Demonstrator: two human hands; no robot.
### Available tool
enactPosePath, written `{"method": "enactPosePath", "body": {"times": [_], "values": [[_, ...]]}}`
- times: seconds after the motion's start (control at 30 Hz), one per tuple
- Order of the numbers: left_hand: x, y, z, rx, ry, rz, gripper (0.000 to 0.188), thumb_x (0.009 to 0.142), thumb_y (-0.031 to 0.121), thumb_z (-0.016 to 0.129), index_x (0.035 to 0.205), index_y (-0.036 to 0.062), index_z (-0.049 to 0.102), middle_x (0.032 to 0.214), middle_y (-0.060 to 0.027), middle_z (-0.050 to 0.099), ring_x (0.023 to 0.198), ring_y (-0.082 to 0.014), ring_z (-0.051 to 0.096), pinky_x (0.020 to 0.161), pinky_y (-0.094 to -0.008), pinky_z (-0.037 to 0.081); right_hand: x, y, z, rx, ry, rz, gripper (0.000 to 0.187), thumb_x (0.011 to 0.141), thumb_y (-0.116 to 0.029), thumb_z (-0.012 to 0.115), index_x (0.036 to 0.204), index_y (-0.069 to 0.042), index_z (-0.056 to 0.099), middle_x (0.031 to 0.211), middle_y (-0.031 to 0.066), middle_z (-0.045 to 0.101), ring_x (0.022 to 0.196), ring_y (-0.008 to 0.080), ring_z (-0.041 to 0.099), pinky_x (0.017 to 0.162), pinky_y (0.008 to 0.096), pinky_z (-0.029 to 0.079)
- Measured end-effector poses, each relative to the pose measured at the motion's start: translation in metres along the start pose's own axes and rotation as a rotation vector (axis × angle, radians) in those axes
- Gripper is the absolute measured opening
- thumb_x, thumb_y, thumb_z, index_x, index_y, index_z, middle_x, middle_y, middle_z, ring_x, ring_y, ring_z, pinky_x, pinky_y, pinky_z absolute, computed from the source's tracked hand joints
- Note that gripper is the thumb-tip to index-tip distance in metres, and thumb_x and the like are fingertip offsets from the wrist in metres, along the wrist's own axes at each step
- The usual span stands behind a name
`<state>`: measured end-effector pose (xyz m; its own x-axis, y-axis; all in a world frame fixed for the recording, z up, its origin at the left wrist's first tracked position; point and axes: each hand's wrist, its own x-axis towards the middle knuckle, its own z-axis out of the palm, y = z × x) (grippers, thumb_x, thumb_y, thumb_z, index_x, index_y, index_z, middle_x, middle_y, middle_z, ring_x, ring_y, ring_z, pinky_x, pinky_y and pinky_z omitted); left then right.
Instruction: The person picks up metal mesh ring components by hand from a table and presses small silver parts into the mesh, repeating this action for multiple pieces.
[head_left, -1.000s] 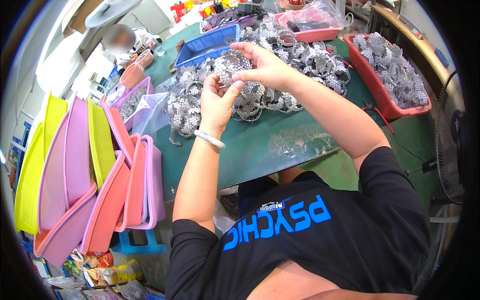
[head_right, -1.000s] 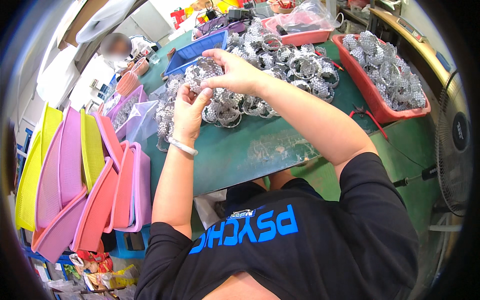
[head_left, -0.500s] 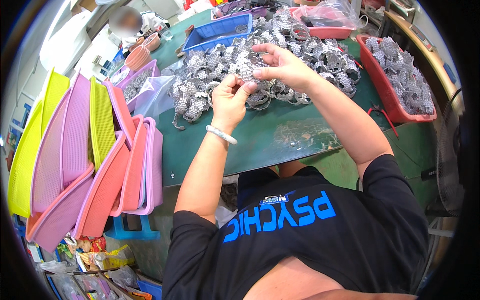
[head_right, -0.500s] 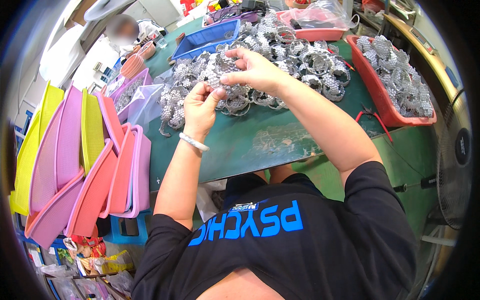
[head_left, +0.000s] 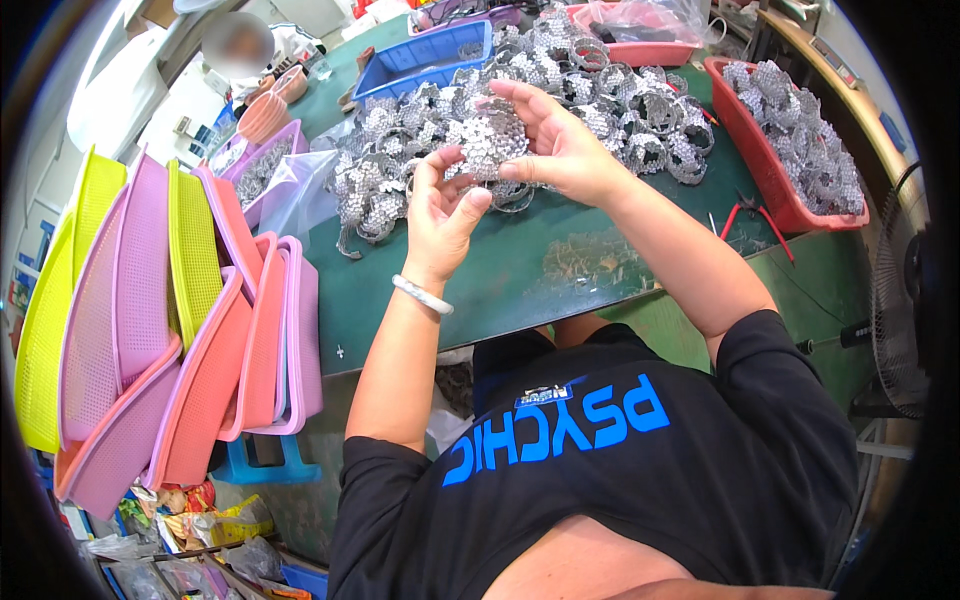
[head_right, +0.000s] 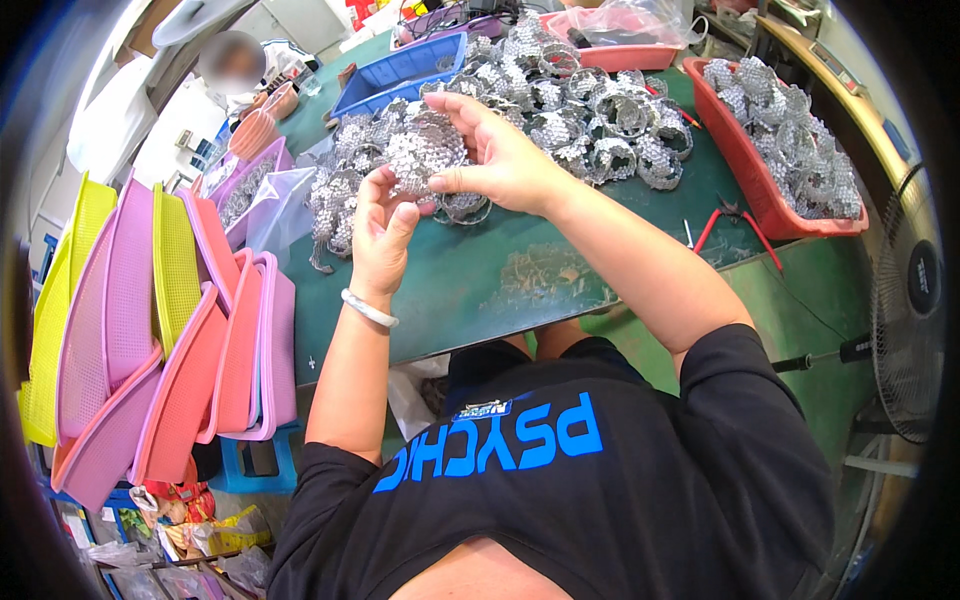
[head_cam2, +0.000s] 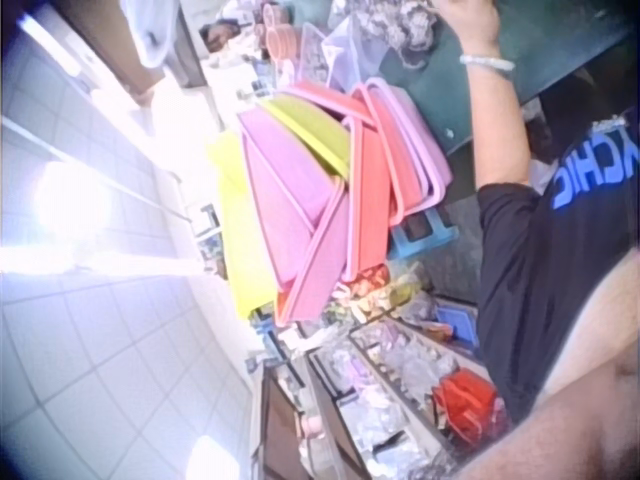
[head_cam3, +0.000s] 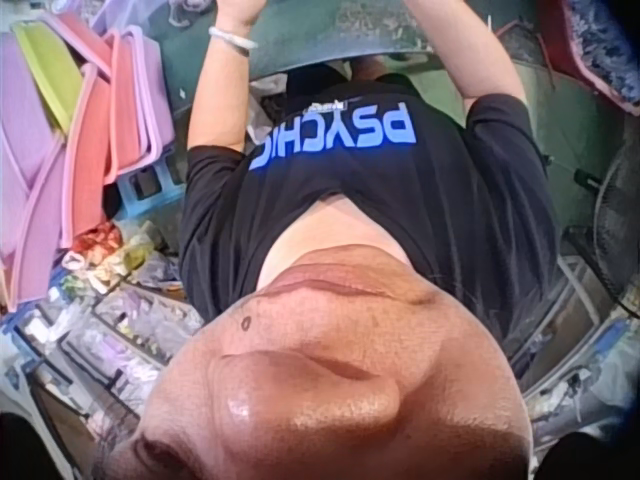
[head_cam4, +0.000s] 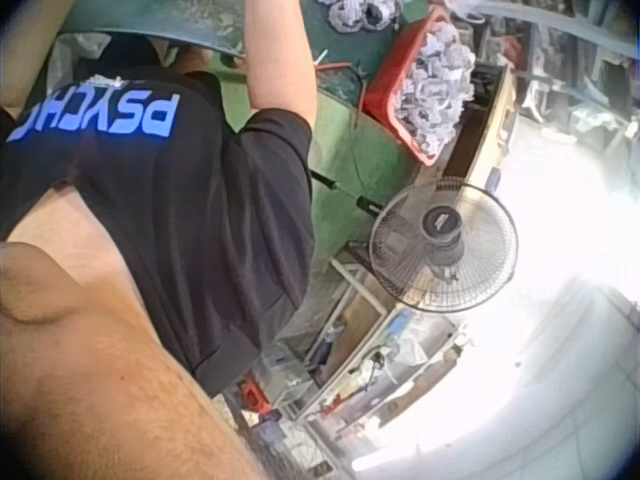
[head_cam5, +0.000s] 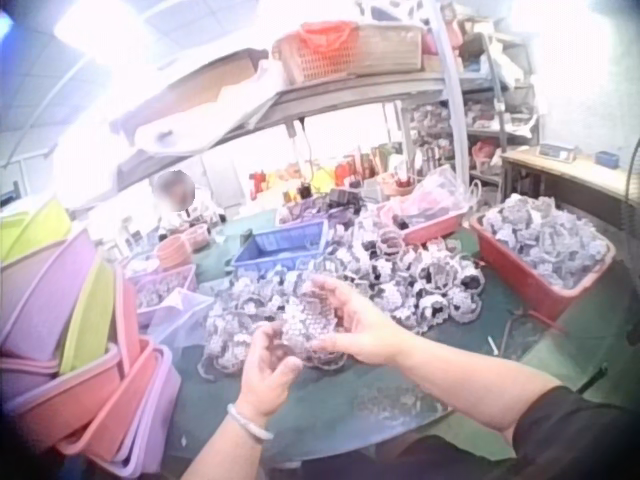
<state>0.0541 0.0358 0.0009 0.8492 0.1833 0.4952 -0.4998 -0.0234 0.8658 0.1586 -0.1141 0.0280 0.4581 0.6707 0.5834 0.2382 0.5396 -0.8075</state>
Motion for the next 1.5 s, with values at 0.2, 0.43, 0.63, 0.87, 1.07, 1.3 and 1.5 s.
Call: {"method": "enactPosePath", "body": {"times": [0.2, 0.43, 0.63, 0.87, 1.07, 1.3, 1.5], "values": [[-0.008, 0.007, 0.004, -0.352, -0.136, -0.229, 0.07, 0.078, 0.03, 0.066, 0.131, 0.0014, 0.029, 0.121, -0.0084, 0.046, 0.107, -0.0203, 0.05, 0.092, -0.038, 0.039, -0.011, 0.002, 0.007, -0.203, -0.098, -0.147, 0.081, 0.066, 0.002, 0.07, 0.134, -0.005, 0.027, 0.132, 0.0112, 0.036, 0.122, 0.0196, 0.036, 0.1, 0.0326, 0.032], [-0.012, 0.001, -0.004, -0.401, -0.188, -0.215, 0.059, 0.073, 0.013, 0.07, 0.122, 0.004, 0.039, 0.116, -0.0068, 0.051, 0.106, -0.0202, 0.05, 0.093, -0.036, 0.038, -0.022, -0.003, 0.016, -0.504, -0.064, -0.239, 0.074, 0.063, 0.002, 0.068, 0.129, -0.006, 0.035, 0.128, 0.0111, 0.044, 0.118, 0.0243, 0.043, 0.097, 0.0333, 0.035], [-0.012, 0.011, -0.004, -0.336, -0.228, -0.203, 0.069, 0.063, 0.002, 0.075, 0.122, 0.0054, 0.038, 0.115, -0.0033, 0.046, 0.108, -0.0157, 0.044, 0.092, -0.0296, 0.038, -0.028, -0.007, 0.018, -0.608, -0.043, -0.338, 0.077, 0.061, 0.003, 0.068, 0.129, -0.006, 0.034, 0.123, 0.0117, 0.048, 0.114, 0.0288, 0.047, 0.094, 0.0351, 0.038], [-0.015, 0.015, -0.007, -0.282, -0.266, -0.202, 0.074, 0.061, 0.003, 0.077, 0.123, 0.0031, 0.038, 0.114, -0.0048, 0.047, 0.107, -0.0163, 0.045, 0.091, -0.03, 0.039, -0.032, -0.008, 0.02, -0.714, -0.047, -0.435, 0.08, 0.058, 0.003, 0.07, 0.129, -0.005, 0.035, 0.121, 0.0115, 0.049, 0.108, 0.0311, 0.049, 0.089, 0.0367, 0.041], [-0.017, 0.013, -0.008, -0.247, -0.276, -0.176, 0.078, 0.06, 0.003, 0.077, 0.126, 0.0004, 0.036, 0.117, -0.006, 0.047, 0.108, -0.0165, 0.045, 0.092, -0.0299, 0.039, -0.035, -0.005, 0.018, -0.798, -0.067, -0.473, 0.079, 0.058, 0.004, 0.069, 0.128, -0.005, 0.035, 0.121, 0.0122, 0.049, 0.107, 0.0308, 0.05, 0.089, 0.0373, 0.042], [-0.02, 0.016, -0.009, -0.216, -0.312, -0.152, 0.078, 0.062, 0.005, 0.077, 0.128, -0.0006, 0.036, 0.119, -0.0069, 0.047, 0.109, -0.0167, 0.045, 0.092, -0.0302, 0.038, -0.035, -0.01, 0.02, -0.864, -0.085, -0.518, 0.079, 0.056, 0.003, 0.07, 0.127, -0.005, 0.036, 0.12, 0.0117, 0.049, 0.105, 0.0314, 0.05, 0.087, 0.0385, 0.043], [-0.024, 0.008, -0.013, -0.266, -0.282, -0.195, 0.075, 0.063, 0.005, 0.076, 0.127, -0.0007, 0.037, 0.119, -0.007, 0.047, 0.108, -0.0163, 0.046, 0.092, -0.0303, 0.038, -0.036, -0.009, 0.022, -0.818, -0.075, -0.482, 0.082, 0.056, 0.002, 0.071, 0.129, -0.004, 0.034, 0.121, 0.0142, 0.048, 0.104, 0.0317, 0.05, 0.087, 0.0384, 0.042]]}}
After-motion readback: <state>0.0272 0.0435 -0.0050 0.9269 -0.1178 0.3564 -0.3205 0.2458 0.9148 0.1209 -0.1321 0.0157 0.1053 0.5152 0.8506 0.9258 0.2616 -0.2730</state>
